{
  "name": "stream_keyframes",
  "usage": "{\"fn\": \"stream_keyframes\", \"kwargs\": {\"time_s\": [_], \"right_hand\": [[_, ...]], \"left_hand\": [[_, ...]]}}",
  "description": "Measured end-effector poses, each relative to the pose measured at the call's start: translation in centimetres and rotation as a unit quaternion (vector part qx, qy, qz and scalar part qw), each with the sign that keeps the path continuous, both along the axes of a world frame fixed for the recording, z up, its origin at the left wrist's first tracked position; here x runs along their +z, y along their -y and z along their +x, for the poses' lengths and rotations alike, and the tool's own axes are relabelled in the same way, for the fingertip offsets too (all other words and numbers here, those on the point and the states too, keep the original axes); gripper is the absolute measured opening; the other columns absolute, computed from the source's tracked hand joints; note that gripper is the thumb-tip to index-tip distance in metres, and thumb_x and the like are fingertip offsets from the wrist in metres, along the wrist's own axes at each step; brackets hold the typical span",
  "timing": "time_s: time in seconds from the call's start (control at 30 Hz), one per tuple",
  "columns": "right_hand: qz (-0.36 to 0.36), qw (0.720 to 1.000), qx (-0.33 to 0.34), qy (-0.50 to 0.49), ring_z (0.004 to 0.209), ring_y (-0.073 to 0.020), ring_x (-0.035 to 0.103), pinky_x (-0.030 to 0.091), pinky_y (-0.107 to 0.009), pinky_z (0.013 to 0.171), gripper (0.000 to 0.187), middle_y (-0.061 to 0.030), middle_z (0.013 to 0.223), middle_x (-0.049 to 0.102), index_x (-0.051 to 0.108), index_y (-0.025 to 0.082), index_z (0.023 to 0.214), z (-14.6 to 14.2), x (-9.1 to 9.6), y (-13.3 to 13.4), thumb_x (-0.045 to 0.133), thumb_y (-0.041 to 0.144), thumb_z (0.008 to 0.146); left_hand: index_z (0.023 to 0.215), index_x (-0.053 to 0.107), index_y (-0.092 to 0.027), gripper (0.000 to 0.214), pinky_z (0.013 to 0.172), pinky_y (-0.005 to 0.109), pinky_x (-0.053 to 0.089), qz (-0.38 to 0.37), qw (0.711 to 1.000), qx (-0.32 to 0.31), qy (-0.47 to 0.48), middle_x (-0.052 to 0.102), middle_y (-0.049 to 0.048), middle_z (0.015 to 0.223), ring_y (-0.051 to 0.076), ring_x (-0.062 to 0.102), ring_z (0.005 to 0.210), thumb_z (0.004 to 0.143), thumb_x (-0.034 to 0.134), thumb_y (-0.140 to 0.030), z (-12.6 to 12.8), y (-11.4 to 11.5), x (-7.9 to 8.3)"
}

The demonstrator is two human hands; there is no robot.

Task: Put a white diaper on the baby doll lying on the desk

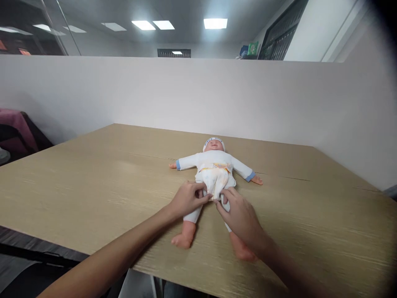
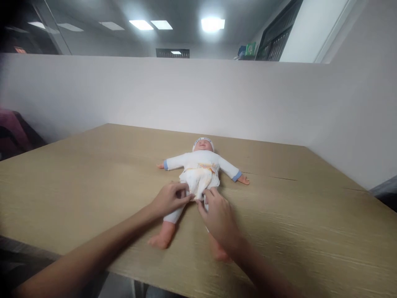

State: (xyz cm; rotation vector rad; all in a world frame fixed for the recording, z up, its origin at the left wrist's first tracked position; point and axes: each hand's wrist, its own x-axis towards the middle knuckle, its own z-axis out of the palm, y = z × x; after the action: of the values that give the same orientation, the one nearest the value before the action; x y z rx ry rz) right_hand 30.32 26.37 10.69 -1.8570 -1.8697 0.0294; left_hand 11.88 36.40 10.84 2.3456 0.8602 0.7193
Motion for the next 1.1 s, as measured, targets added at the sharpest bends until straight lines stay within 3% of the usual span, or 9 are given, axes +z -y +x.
{"fn": "stream_keyframes", "kwargs": {"time_s": [0.2,0.4,0.53,0.7,0.83,1.1], "right_hand": [[0.004,0.994,0.004,-0.105,0.094,-0.0257,0.063,0.048,-0.038,0.08,0.007,-0.0053,0.105,0.064,0.064,0.025,0.098,0.1,-0.5,0.4,0.064,0.031,0.094],[0.017,0.993,0.014,-0.112,0.108,-0.0307,0.059,0.048,-0.047,0.095,0.017,-0.0079,0.121,0.064,0.063,0.026,0.109,-0.3,-1.0,1.1,0.065,0.027,0.093],[0.017,0.99,0.013,-0.14,0.114,-0.0327,0.057,0.047,-0.05,0.098,0.024,-0.0083,0.126,0.065,0.062,0.026,0.114,-0.2,-1.2,1.2,0.067,0.03,0.091],[-0.018,0.988,-0.007,-0.152,0.103,-0.0314,0.059,0.049,-0.046,0.09,0.023,-0.0077,0.103,0.066,0.061,0.025,0.11,-0.1,-1.1,1.2,0.067,0.032,0.089],[-0.036,0.985,-0.015,-0.169,0.1,-0.0297,0.059,0.048,-0.044,0.088,0.021,-0.0064,0.099,0.062,0.06,0.025,0.107,0.0,-0.9,0.9,0.066,0.036,0.09],[-0.004,0.96,-0.051,-0.277,0.087,-0.0238,0.062,0.046,-0.036,0.077,0.03,-0.0038,0.103,0.068,0.049,0.026,0.106,0.4,-1.2,-0.2,0.065,0.042,0.088]], "left_hand": [[0.083,0.065,-0.021,0.02,0.084,0.032,0.045,0.024,0.999,-0.003,0.048,0.066,0.0042,0.1,0.021,0.062,0.093,0.093,0.066,-0.038,-0.2,0.0,-0.2],[0.083,0.066,-0.022,0.017,0.091,0.034,0.047,0.033,0.998,0.01,0.054,0.065,0.0061,0.123,0.023,0.064,0.103,0.093,0.067,-0.035,-0.4,0.3,-0.2],[0.081,0.062,-0.022,0.014,0.092,0.033,0.045,0.034,0.998,-0.018,0.058,0.067,0.0046,0.116,0.022,0.063,0.104,0.093,0.066,-0.029,-0.4,0.3,0.1],[0.078,0.053,-0.021,0.019,0.082,0.03,0.042,0.014,0.997,-0.051,0.05,0.062,0.0003,0.089,0.019,0.058,0.089,0.094,0.062,-0.026,-0.3,0.0,0.3],[0.078,0.052,-0.021,0.018,0.075,0.029,0.037,-0.009,0.998,-0.042,0.044,0.056,-0.0021,0.079,0.018,0.053,0.081,0.091,0.064,-0.026,-0.3,-0.1,0.2],[0.096,0.049,-0.023,0.029,0.069,0.026,0.037,-0.169,0.977,-0.009,0.131,0.052,-0.0054,0.083,0.014,0.046,0.074,0.086,0.072,-0.035,-0.4,-0.6,-0.3]]}}
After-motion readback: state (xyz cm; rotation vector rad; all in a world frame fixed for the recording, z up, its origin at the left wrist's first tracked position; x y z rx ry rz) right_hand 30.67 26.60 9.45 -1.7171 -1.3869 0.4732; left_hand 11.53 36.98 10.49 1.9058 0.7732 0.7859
